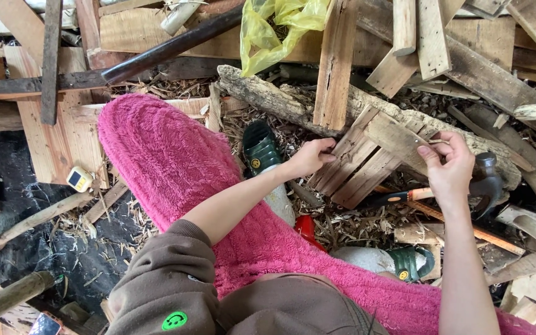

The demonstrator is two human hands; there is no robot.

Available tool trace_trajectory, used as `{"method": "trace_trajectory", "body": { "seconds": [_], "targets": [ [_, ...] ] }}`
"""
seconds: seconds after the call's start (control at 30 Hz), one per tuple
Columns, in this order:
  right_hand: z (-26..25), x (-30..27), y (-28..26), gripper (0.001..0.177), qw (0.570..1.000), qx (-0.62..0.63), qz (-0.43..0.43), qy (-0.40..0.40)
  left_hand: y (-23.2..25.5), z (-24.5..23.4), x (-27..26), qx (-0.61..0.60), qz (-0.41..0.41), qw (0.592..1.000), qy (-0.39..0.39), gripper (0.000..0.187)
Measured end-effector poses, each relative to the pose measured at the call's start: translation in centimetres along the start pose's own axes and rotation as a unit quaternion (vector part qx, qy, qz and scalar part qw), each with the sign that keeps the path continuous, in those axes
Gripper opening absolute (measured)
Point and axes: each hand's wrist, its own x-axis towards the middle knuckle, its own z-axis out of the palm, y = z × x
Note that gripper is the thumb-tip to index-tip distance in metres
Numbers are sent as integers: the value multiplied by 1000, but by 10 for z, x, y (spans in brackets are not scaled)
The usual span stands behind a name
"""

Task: Dismantling wooden scraps and removing nails using a hammer

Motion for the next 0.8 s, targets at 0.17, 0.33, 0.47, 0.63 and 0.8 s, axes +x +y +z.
{"method": "trace_trajectory", "body": {
  "seconds": [0.17,0.33,0.47,0.63,0.8],
  "targets": [
    [-1,2,0,33,1000,16,17,0,4,-1,4,-10,-39,999,-20,36],
    [2,4,-7,36,1000,-6,18,0,4,-2,3,16,-36,999,-8,47],
    [10,5,0,32,1000,-13,21,-10,7,-2,5,22,-35,999,-19,49],
    [13,3,2,33,999,-36,17,3,10,-4,4,20,-41,999,-24,49],
    [14,4,0,30,999,-50,18,3,8,-3,3,24,-20,999,-12,44]
  ]
}}
